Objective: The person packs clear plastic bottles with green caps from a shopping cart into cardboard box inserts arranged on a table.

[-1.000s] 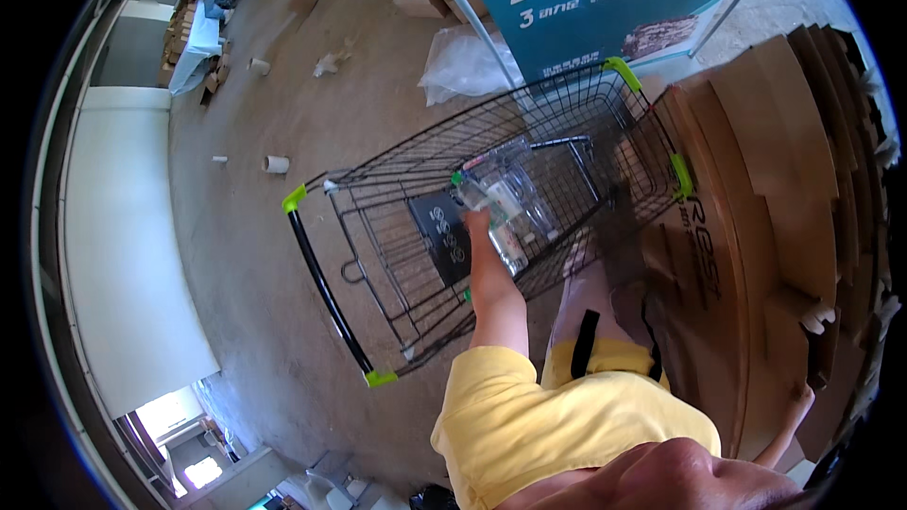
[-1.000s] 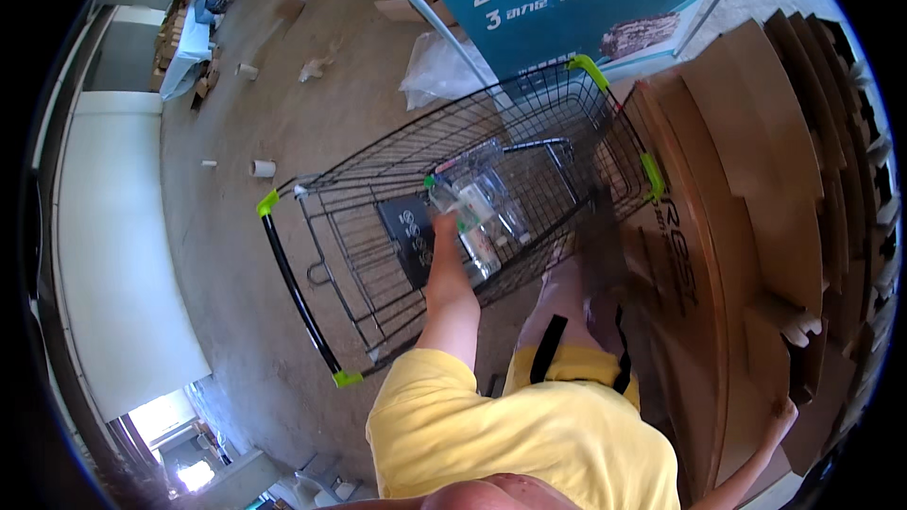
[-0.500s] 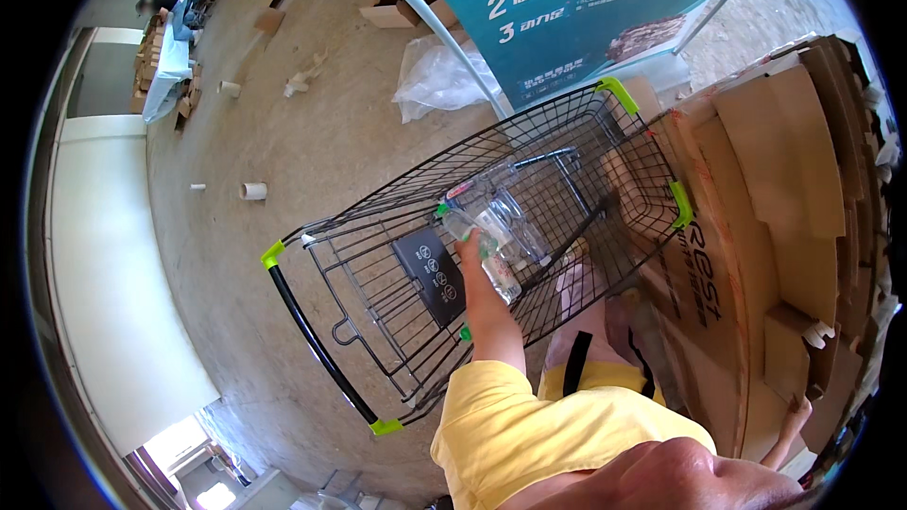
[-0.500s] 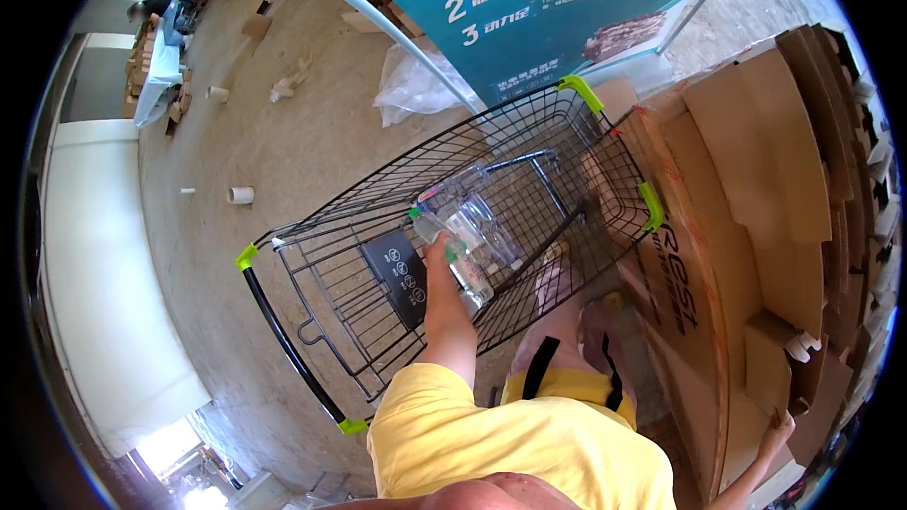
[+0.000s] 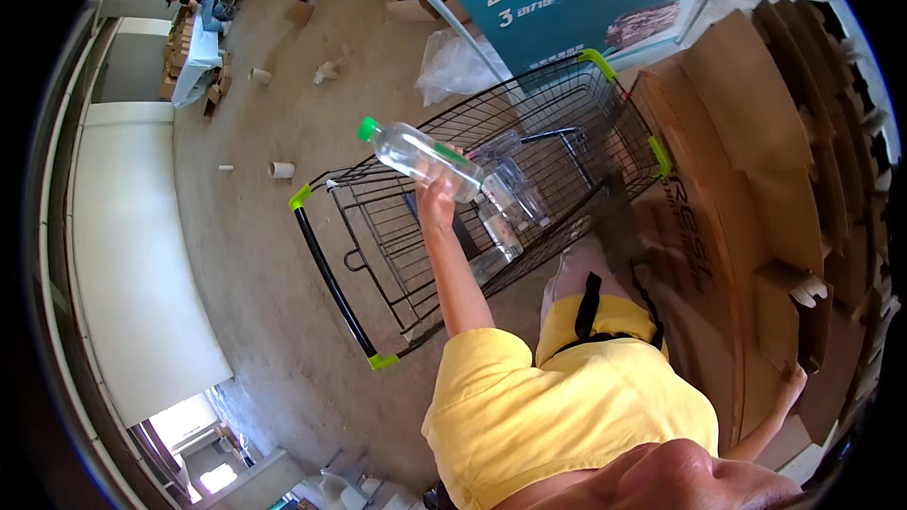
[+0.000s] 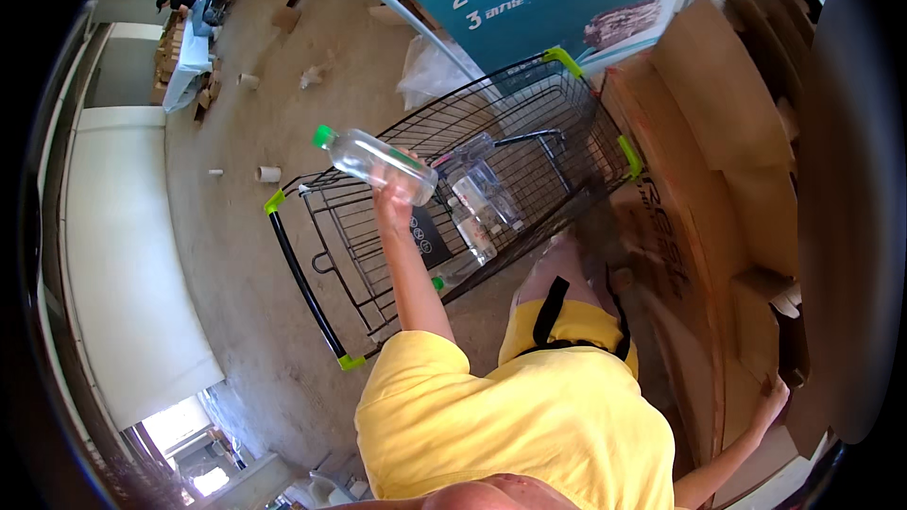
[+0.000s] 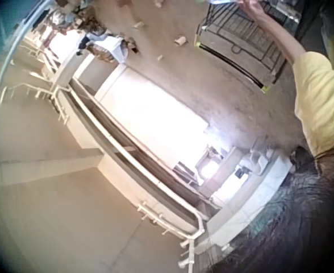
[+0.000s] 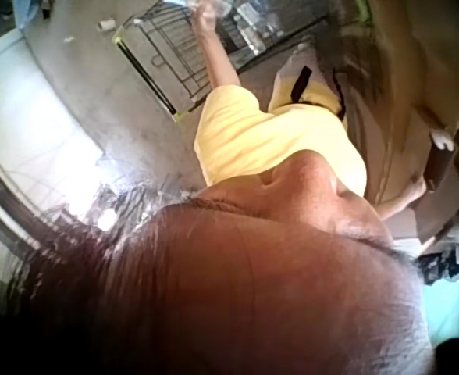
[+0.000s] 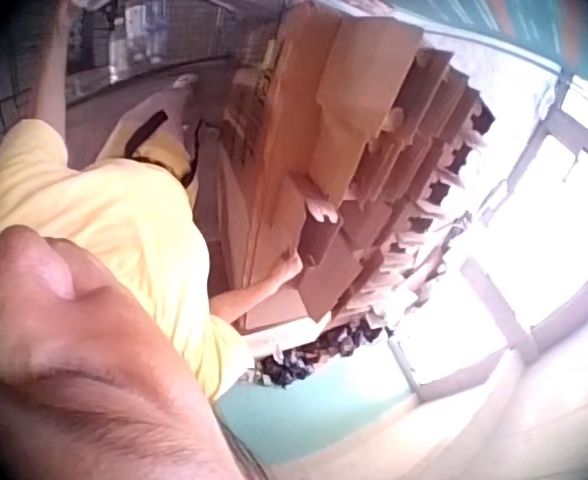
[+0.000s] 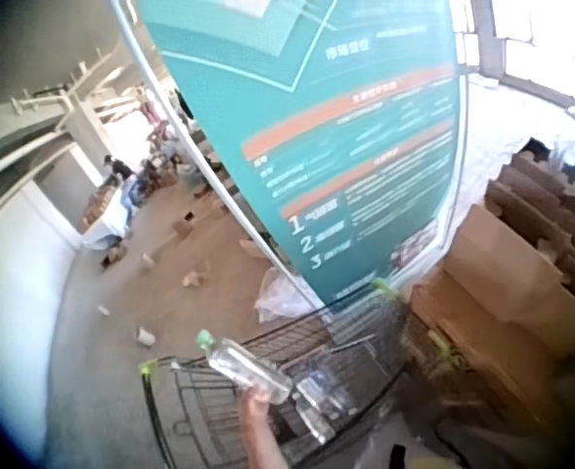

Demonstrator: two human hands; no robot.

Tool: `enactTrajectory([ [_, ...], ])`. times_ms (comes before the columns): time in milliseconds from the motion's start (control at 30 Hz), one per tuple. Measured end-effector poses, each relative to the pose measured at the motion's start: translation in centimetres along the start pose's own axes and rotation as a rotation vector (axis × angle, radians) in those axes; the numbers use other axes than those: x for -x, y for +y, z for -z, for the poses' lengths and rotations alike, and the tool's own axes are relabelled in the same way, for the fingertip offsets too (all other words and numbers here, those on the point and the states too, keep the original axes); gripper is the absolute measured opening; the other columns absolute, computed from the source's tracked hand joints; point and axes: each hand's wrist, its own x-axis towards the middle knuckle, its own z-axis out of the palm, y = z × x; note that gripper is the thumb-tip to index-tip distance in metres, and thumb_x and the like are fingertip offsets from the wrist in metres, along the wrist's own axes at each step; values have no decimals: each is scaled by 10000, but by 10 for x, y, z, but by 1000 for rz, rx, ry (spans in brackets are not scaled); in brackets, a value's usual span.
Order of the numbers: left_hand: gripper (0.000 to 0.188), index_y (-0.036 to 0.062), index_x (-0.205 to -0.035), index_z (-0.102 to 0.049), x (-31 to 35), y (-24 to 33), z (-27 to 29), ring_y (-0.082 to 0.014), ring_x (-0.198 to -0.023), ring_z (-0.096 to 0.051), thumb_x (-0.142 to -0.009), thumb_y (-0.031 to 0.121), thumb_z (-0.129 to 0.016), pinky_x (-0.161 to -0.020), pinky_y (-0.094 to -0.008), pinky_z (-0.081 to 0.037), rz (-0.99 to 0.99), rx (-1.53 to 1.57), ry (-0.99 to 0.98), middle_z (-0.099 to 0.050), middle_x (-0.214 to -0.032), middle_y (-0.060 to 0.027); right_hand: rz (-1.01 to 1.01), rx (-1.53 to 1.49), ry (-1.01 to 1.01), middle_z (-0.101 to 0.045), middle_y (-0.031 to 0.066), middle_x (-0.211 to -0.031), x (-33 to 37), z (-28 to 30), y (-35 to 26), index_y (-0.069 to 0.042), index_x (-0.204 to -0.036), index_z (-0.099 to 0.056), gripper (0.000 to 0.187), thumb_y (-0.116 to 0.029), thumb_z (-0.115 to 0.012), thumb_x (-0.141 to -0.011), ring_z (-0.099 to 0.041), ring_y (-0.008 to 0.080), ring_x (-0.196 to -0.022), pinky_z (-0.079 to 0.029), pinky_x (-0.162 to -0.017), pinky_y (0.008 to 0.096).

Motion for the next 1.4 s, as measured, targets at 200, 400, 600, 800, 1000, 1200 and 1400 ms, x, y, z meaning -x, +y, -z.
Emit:
enactTrajectory([
  [200, 849, 23, -1211, -471, 13, -13, -174, -268, -988, -565, -582, 467, -828, -885, -399, -462, -77, 186, -534, -569, -1030, -139, -63, -326, 187, -575, 114, -846, 24, -2, 2, 24, -936, -656, 465, -345, -375, -956, -518, 199, -809, -403, -691, 354],
  [400, 803, 56, -1202, -456, 113, -75, -408, -271, -1017, -555, -587, 410, -831, -925, -408, -441, 215, 424, -1078, -557, -1048, -128, 73, -111, 227, -588, 179, -826, 7, -5, -7, -25, -794, -625, 117, -19, -511, -774, -550, 358, -864, -426, -737, 448],
  [600, 674, 53, -1174, -509, 225, -133, -545, -231, -1008, -590, -616, 236, -840, -883, -357, -467, -46, -126, -1551, -607, -1055, -101, 21, -3, 194, -606, 171, -692, 1, 33, -58, -51, -641, -623, 91, -71, -564, -707, -626, 343, -720, -494, -655, 434],
  [800, 624, -13, -1032, -527, 272, -205, -580, -342, -949, -618, -539, 214, -837, -823, -383, -486, -346, -957, -2047, -638, -941, -212, -77, -7, 238, -609, 118, -673, 25, 24, -46, -67, -693, -613, 27, -67, -587, -702, -636, 290, -710, -497, -640, 394],
  [1000, 656, -2, -1094, -598, 270, -285, -579, -359, -1024, -597, -538, 258, -828, -898, -393, -481, -348, -1627, -2440, -635, -1070, -214, 4, -154, 411, -604, 88, -698, 28, 18, -46, -67, -700, -587, 44, -27, -584, -681, -626, 259, -745, -500, -694, 372],
  [1200, 613, 16, -1159, -593, 254, -375, -538, -351, -1087, -572, -617, 218, -796, -953, -387, -456, -397, -1735, -2480, -598, -1176, -206, 33, -141, 398, -622, 83, -722, 19, 15, -48, -64, -714, -586, 39, -42, -594, -683, -632, 244, -751, -507, -696, 354],
  [1400, 561, 39, -1237, -553, 249, -203, -566, -333, -1099, -571, -744, 224, -747, -967, -378, -448, -463, -1093, -2138, -599, -1185, -191, 43, -245, 620, -640, 95, -971, 31, 30, -49, -37, -904, -632, 207, -30, -656, -699, -597, 250, -998, -490, -862, 368],
])
